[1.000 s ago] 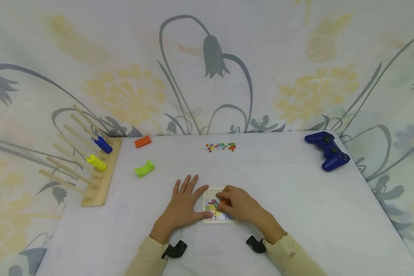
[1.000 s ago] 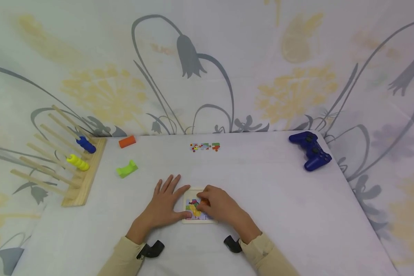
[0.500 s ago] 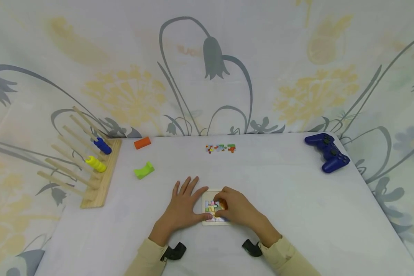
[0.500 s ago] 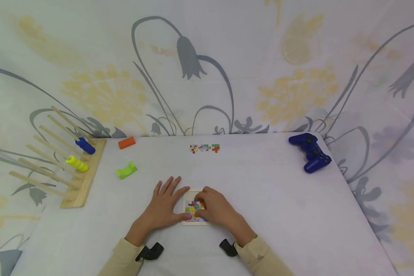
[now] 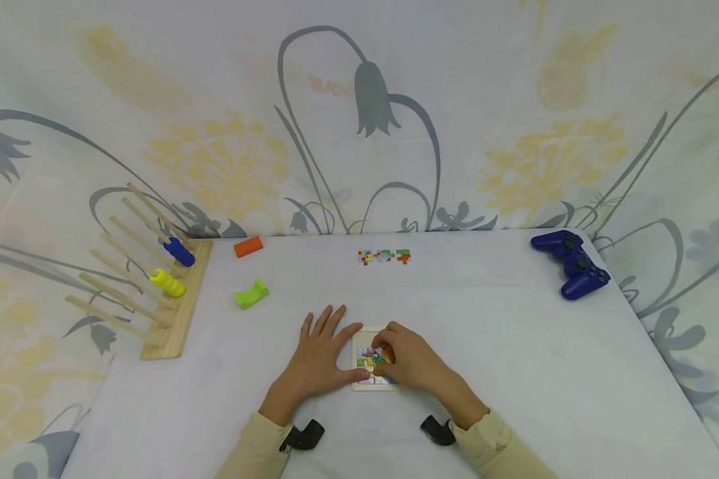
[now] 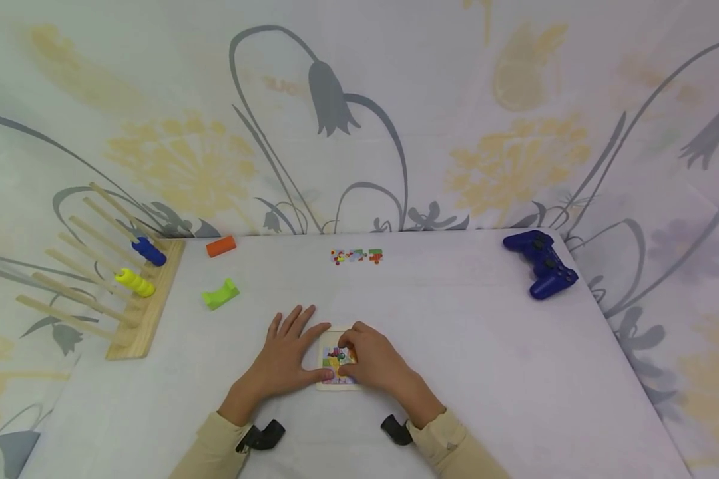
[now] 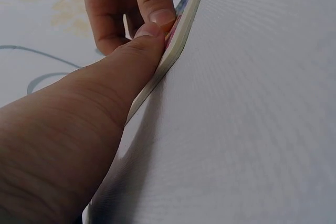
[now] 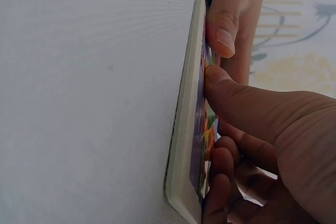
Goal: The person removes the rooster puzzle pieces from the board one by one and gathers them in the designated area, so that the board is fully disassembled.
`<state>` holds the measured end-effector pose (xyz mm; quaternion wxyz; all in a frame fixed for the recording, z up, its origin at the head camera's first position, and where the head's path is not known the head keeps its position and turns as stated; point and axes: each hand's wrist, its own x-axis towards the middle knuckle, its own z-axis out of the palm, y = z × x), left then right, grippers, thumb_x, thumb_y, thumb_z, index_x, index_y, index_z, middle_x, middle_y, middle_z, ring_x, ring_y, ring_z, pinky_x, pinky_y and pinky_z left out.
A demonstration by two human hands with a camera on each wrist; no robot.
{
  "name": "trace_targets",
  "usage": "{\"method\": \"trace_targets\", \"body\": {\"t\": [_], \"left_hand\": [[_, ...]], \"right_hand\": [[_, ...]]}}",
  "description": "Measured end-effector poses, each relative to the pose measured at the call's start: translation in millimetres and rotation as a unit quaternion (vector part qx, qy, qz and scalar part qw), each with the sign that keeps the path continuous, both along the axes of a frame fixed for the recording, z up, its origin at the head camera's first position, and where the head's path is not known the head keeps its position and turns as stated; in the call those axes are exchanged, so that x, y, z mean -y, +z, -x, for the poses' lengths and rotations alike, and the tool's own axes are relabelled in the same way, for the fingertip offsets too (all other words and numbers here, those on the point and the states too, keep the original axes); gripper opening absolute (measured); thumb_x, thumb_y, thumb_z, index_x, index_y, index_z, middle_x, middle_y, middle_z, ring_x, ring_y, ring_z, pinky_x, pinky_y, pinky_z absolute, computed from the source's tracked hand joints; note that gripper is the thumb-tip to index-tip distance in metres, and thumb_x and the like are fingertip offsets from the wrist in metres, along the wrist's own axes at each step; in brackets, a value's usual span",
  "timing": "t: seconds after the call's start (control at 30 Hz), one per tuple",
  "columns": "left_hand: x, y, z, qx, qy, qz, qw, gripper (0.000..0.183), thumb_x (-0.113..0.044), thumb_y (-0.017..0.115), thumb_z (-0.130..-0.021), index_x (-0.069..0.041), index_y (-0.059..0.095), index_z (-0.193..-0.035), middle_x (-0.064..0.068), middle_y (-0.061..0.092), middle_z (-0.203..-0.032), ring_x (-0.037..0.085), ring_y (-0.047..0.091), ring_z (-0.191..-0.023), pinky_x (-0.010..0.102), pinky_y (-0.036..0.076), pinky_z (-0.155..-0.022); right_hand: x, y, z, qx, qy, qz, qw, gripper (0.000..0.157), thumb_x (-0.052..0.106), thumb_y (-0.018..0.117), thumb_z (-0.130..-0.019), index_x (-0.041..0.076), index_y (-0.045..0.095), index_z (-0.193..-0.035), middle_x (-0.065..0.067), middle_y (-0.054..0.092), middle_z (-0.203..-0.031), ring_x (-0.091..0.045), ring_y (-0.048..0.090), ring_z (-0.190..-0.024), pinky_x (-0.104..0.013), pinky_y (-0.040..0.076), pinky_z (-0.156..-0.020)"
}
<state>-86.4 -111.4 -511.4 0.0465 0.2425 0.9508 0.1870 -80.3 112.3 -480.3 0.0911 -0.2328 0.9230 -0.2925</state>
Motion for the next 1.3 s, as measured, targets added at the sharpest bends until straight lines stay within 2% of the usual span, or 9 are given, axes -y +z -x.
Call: {"method": "trace_targets", "body": {"t": [0.3, 0.6, 0.77, 0.93, 1.13, 1.3], "left_hand": [[-0.1, -2.0, 1.1, 0.016, 0.004, 0.016, 0.9997, 0.088, -0.072, 0.069, -0.081, -0.029, 0.045, -0.153, 0.009, 0.024, -0.170, 0.035, 0.015, -0.159, 0.065, 0.009, -0.125], [0.7, -4.7, 2.1, 0.014, 0.005, 0.018, 0.9997, 0.087, -0.072, 0.070, -0.080, -0.029, 0.046, -0.153, 0.008, 0.024, -0.170, 0.034, 0.015, -0.159, 0.064, 0.009, -0.126], [1.0, -4.3, 2.2, 0.010, 0.002, 0.014, 0.9998, 0.087, -0.072, 0.070, -0.080, -0.029, 0.046, -0.152, 0.008, 0.025, -0.170, 0.035, 0.015, -0.159, 0.064, 0.009, -0.125], [1.1, -3.8, 2.7, 0.015, 0.000, 0.011, 0.9998, 0.088, -0.073, 0.069, -0.081, -0.029, 0.045, -0.153, 0.009, 0.024, -0.170, 0.035, 0.014, -0.159, 0.064, 0.009, -0.126], [1.2, -3.2, 2.8, 0.021, 0.001, 0.013, 0.9997, 0.088, -0.073, 0.069, -0.081, -0.029, 0.045, -0.154, 0.008, 0.023, -0.171, 0.034, 0.013, -0.160, 0.062, 0.009, -0.126], [1.3, -4.0, 2.3, 0.016, 0.001, 0.014, 0.9998, 0.088, -0.073, 0.069, -0.081, -0.030, 0.045, -0.153, 0.008, 0.024, -0.170, 0.034, 0.015, -0.159, 0.062, 0.010, -0.126]], "right_hand": [[2.0, -3.6, -1.5, -0.009, 0.018, -0.011, 1.000, 0.036, 0.022, 0.087, -0.081, 0.011, 0.073, -0.113, 0.001, 0.065, -0.102, -0.011, 0.057, -0.088, -0.032, 0.053, -0.081], [6.4, -0.5, 2.1, 0.013, 0.022, -0.020, 0.999, 0.035, 0.020, 0.087, -0.081, 0.008, 0.070, -0.109, 0.003, 0.059, -0.093, -0.006, 0.049, -0.077, -0.024, 0.046, -0.070], [6.6, 1.3, 4.3, 0.029, 0.016, -0.019, 0.999, 0.034, 0.019, 0.087, -0.080, 0.010, 0.069, -0.107, 0.005, 0.058, -0.092, -0.006, 0.049, -0.077, -0.024, 0.045, -0.069], [4.5, 0.0, 4.1, 0.034, 0.007, 0.005, 0.999, 0.031, 0.015, 0.086, -0.081, 0.011, 0.069, -0.107, 0.007, 0.060, -0.087, -0.006, 0.050, -0.076, -0.022, 0.043, -0.067], [3.5, -2.2, 4.4, 0.044, 0.001, 0.017, 0.999, 0.030, 0.015, 0.086, -0.082, 0.012, 0.071, -0.107, 0.008, 0.064, -0.086, -0.005, 0.053, -0.077, -0.022, 0.045, -0.068], [5.9, -2.9, 3.1, 0.029, -0.009, 0.006, 1.000, 0.031, 0.018, 0.086, -0.081, 0.013, 0.074, -0.109, 0.009, 0.066, -0.086, -0.005, 0.054, -0.077, -0.022, 0.046, -0.068]]}}
